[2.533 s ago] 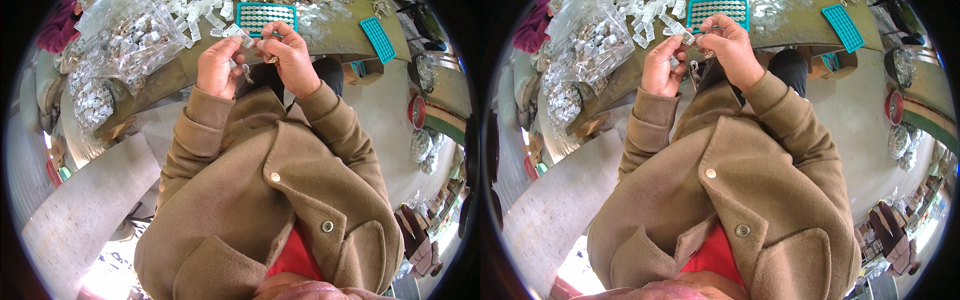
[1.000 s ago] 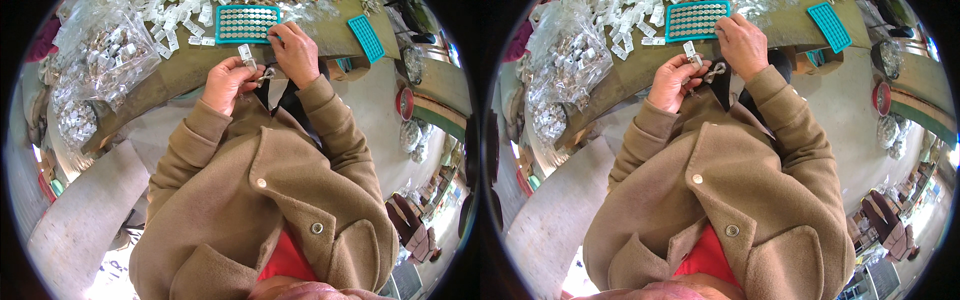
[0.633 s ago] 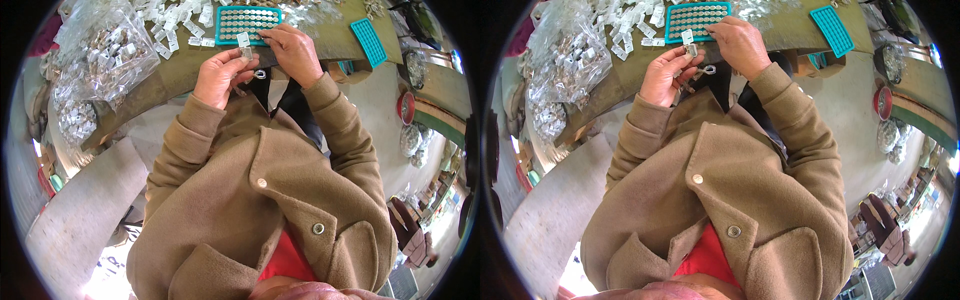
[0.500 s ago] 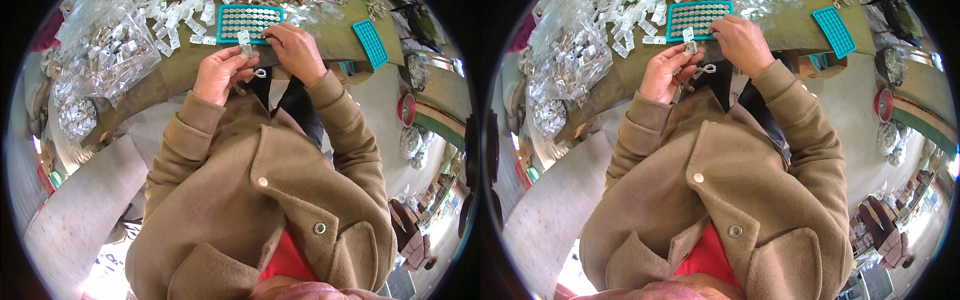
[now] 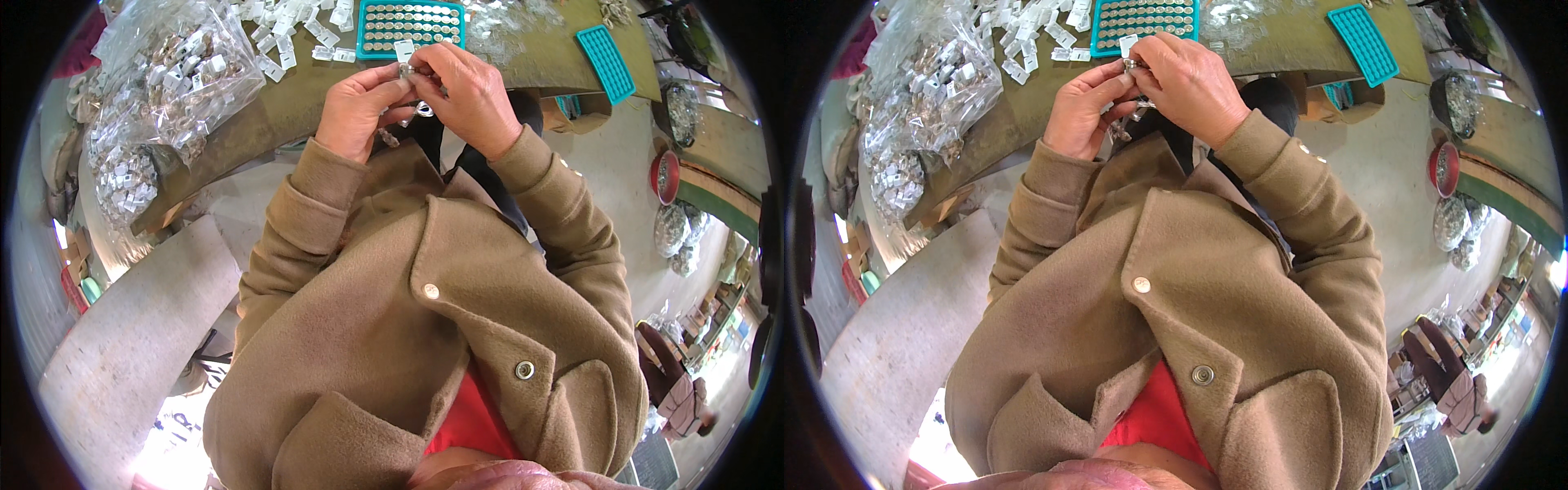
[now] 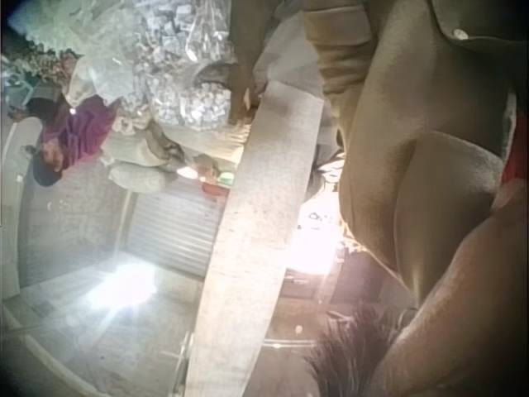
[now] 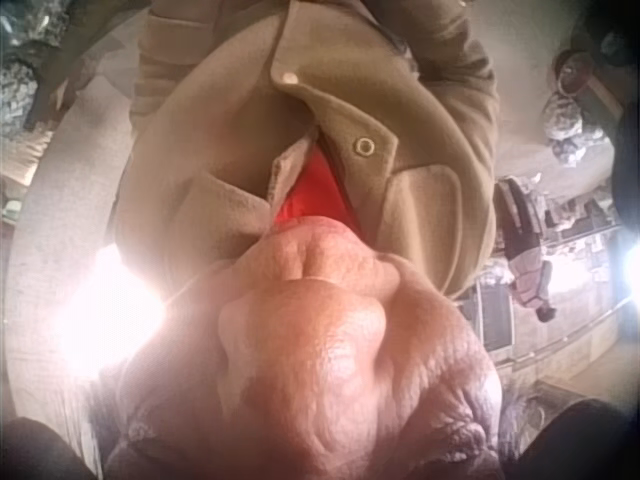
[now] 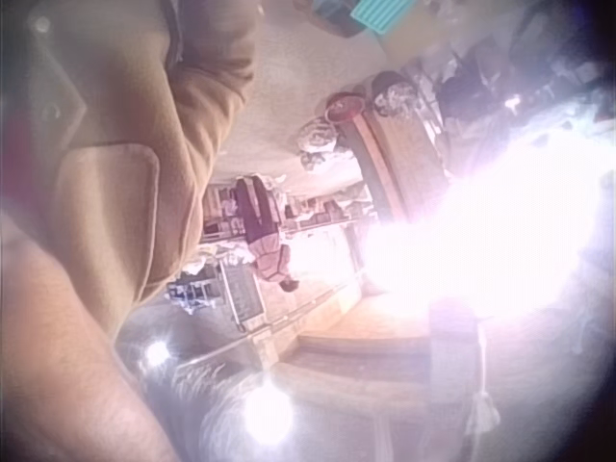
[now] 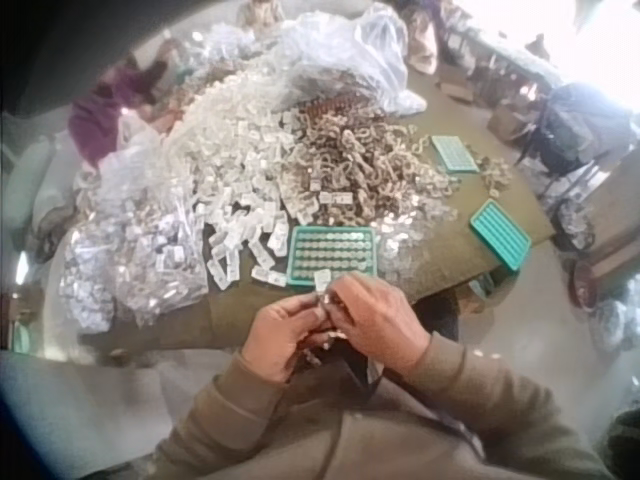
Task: The person repeatedly picks small white plastic housings and metal contacts from a table, inserts the contacts into the housings, and places the assembled units into a blue tray. The process is repeated continuously throughout the clip.
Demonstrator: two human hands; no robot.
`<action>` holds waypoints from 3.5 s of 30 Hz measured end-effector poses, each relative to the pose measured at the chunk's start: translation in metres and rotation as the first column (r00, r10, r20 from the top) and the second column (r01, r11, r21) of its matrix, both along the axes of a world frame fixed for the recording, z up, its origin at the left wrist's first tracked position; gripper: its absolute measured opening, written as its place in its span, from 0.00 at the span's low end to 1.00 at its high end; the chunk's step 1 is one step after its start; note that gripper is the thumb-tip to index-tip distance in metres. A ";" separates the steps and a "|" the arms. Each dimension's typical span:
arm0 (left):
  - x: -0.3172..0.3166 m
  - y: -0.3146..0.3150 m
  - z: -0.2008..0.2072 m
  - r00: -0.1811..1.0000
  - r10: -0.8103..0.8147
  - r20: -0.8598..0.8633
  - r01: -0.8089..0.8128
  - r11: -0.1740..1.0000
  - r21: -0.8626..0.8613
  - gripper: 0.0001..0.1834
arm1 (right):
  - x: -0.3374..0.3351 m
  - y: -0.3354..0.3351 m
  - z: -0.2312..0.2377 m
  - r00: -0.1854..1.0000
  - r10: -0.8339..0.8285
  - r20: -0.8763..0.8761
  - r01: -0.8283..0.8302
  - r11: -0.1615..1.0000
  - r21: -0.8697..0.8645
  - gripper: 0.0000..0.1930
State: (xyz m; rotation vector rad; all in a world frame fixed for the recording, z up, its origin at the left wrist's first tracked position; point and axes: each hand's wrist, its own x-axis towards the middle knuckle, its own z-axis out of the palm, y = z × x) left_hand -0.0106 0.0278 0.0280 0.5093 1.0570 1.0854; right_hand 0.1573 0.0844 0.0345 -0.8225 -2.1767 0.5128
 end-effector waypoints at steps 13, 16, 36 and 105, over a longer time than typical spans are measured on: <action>0.003 -0.007 -0.015 1.000 0.018 -0.013 -0.019 0.998 -0.064 0.18 | 0.003 -0.020 -0.010 0.997 -0.071 -0.034 0.066 0.989 -0.134 0.03; 0.006 -0.002 -0.015 0.999 0.029 -0.021 -0.030 0.996 -0.080 0.17 | 0.003 -0.011 -0.012 0.994 -0.099 0.042 0.104 0.985 -0.140 0.04; 0.001 0.000 -0.009 0.996 0.070 -0.050 -0.072 0.997 -0.030 0.16 | 0.006 -0.002 -0.017 0.987 -0.019 -0.161 -0.019 0.972 -0.234 0.06; 0.001 -0.016 -0.025 0.681 0.043 0.731 0.143 0.971 -0.190 0.15 | 0.005 -0.006 -0.003 0.823 -0.220 -0.523 -0.453 0.301 -0.839 0.12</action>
